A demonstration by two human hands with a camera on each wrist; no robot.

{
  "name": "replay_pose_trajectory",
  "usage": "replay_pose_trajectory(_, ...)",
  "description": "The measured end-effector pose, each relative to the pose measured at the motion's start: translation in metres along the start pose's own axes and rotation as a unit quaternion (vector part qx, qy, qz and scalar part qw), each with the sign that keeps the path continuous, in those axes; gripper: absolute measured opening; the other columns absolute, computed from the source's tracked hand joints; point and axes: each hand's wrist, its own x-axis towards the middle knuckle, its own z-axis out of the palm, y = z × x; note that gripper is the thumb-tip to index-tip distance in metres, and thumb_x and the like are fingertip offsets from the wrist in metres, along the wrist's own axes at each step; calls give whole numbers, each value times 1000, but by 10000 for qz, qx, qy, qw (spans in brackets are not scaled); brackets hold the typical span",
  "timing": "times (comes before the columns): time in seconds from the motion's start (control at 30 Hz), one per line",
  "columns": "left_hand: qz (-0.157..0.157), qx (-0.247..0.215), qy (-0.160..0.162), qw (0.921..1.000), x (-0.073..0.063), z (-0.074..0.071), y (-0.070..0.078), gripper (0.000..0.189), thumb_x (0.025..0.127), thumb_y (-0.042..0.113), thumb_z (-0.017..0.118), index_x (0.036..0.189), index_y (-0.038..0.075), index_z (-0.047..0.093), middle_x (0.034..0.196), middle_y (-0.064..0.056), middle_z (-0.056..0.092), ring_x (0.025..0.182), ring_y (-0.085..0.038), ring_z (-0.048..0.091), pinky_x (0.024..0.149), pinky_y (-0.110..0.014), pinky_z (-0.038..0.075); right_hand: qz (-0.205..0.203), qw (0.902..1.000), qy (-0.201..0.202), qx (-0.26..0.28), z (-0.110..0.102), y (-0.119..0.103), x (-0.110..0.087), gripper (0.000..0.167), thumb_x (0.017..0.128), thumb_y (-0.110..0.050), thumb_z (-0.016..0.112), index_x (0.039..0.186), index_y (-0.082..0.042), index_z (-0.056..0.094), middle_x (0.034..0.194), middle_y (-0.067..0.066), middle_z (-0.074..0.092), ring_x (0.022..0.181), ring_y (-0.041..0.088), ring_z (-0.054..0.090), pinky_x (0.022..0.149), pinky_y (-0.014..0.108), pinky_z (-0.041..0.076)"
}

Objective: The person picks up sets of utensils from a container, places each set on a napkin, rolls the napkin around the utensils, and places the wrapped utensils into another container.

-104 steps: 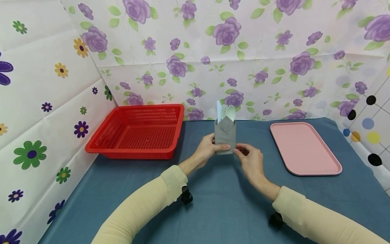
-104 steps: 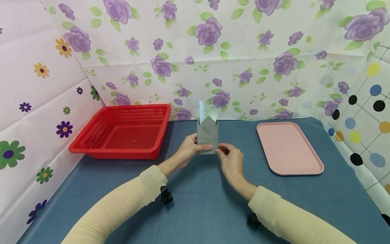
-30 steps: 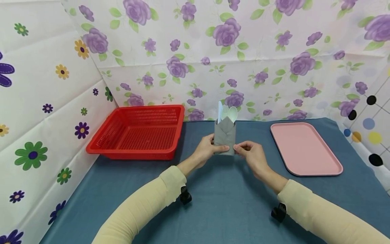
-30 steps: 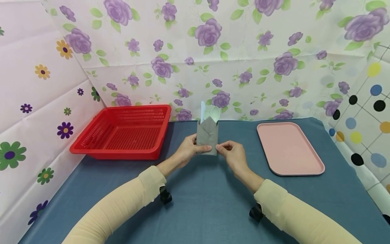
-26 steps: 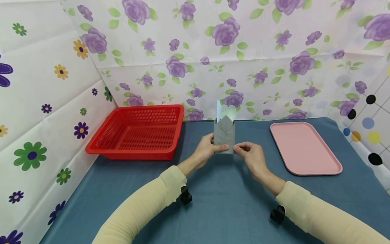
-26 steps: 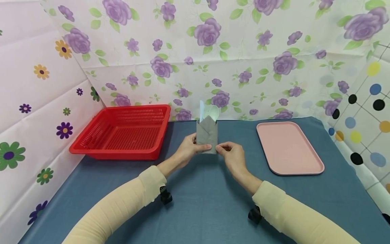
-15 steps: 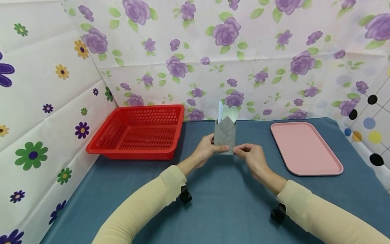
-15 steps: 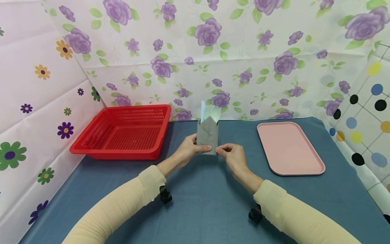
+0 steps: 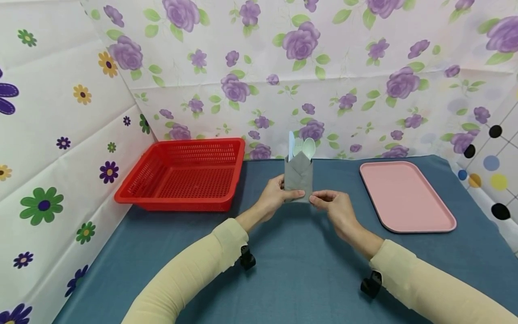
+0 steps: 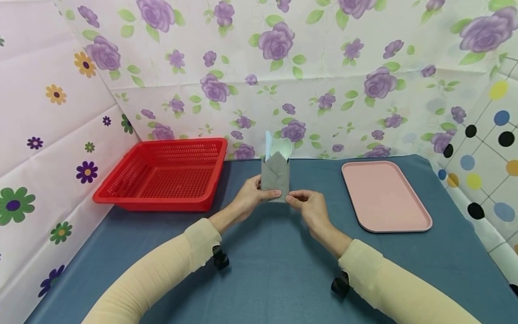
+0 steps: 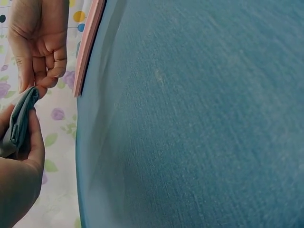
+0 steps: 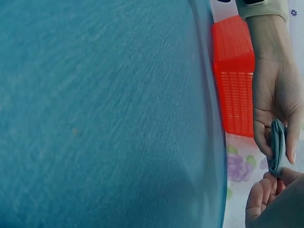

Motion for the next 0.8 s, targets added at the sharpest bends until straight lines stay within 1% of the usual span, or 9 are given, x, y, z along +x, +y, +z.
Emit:
replay_pose_trajectory(0.13,22,-24,25,10000,0,0,0,50,93,11,81,139,6,61,126,-11,70,109,-20,67,92,-35,55,23,10000,18,-53,1,0,0,26,100,-12,72,115,10,72,86,-1,73,90,25,71,85,42,58)
replay_pose_trajectory(0.27,58,88,4,9999,0,0,0,52,93,12,81,140,5,61,128,-11,69,110,-21,67,91,-34,55,12,9999,-1,-129,1,0,2,23,100,-10,72,110,11,73,83,1,74,85,26,72,80,39,59)
replay_pose_trajectory(0.4,60,172,-10,9998,0,-1,0,52,93,12,81,141,5,60,130,-13,69,112,-22,66,92,-34,55,25,9999,-77,-94,0,0,4,23,100,-8,72,109,13,73,81,2,74,80,23,72,77,37,60)
replay_pose_trajectory(0.53,84,145,-4,9999,0,-2,-1,50,94,12,79,140,4,60,129,-13,69,111,-22,66,93,-35,55,73,9999,-124,-43,0,-1,3,25,100,-10,72,110,13,73,84,4,75,81,21,71,79,38,59)
replay_pose_trajectory(0.67,117,111,29,9999,-1,-2,-1,49,94,13,79,139,3,61,127,-13,69,108,-20,67,91,-34,55,121,9997,-143,-135,0,0,2,27,101,-15,72,111,10,74,88,5,76,85,24,70,82,40,59)
replay_pose_trajectory(0.8,145,93,62,9998,-1,-2,-2,48,94,12,80,138,3,61,125,-12,70,106,-19,67,89,-33,55,168,9995,-194,-176,1,0,1,27,101,-15,72,112,10,74,89,5,76,87,26,70,85,43,58)
